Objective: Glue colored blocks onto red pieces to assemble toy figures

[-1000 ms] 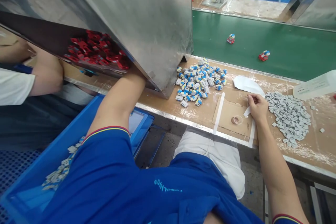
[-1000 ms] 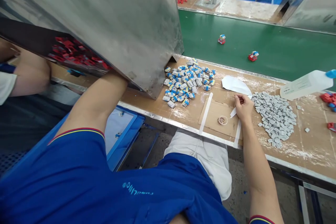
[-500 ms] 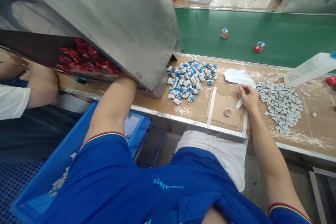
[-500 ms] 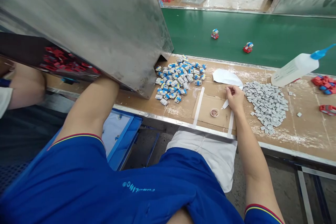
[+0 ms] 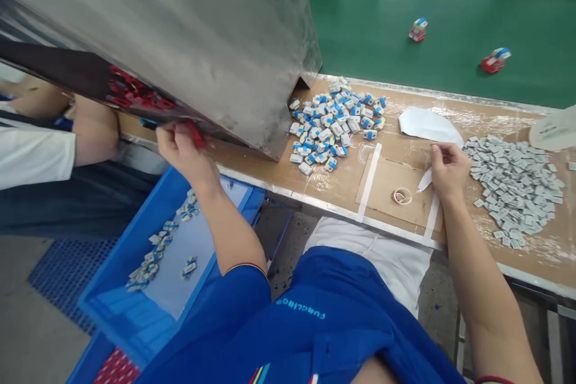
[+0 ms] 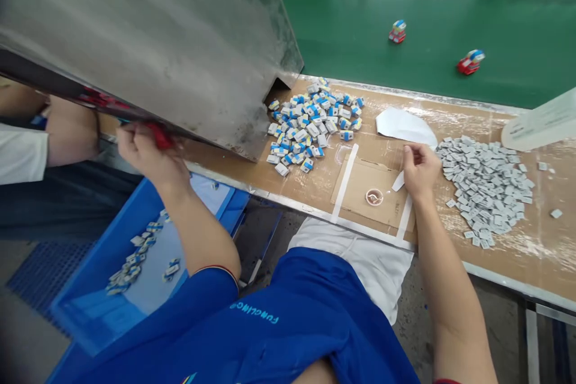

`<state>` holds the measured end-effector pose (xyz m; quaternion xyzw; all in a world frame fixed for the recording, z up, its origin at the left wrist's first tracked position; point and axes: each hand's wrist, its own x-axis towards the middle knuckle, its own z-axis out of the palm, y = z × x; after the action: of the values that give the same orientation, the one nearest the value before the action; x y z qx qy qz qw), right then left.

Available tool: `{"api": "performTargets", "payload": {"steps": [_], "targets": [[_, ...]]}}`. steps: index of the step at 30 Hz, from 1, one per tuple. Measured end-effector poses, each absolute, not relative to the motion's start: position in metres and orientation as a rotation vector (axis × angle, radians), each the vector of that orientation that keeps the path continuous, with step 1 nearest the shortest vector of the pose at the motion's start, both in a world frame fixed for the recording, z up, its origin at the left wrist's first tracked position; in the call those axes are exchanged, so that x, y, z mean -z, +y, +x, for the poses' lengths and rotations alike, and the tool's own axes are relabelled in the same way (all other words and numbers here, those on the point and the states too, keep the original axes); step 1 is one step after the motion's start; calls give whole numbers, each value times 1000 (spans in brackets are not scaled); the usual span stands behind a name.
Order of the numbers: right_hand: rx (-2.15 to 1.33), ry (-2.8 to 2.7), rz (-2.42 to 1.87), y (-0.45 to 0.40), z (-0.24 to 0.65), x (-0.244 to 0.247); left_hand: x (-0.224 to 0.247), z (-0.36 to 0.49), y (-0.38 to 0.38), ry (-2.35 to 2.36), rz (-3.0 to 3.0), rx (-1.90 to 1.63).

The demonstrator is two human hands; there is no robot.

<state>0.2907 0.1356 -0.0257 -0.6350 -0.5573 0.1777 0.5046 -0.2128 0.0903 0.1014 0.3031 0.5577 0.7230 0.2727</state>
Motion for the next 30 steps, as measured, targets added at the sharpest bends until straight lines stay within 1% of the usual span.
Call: {"api": "performTargets", "payload": {"steps": [2, 4, 7, 11, 15, 21, 25, 30], "targets": [[-386, -1295, -1486, 133, 292, 25, -77, -215, 68, 1599, 854, -2025], [-386, -1292, -1443, 129, 293, 21, -58, -203, 46, 1573, 918, -1886], [-411, -1308, -1357, 123, 289, 11, -40, -163, 26, 1308, 1006, -1595], [-352, -1231, -1346, 101, 281, -5, -27, -100, 32, 1016, 937, -1272], [-284, -1207, -1435, 60, 278, -9, -12, -49, 51, 829, 986, -1059], [-354, -1081, -1612, 10, 286, 9, 8, 3, 65, 673, 915, -924], [-392, -998, -1591, 7, 287, 15, 6, 16, 66, 642, 841, -895], [-456, -1074, -1606, 11, 287, 13, 2, 18, 61, 677, 768, -958]]}}
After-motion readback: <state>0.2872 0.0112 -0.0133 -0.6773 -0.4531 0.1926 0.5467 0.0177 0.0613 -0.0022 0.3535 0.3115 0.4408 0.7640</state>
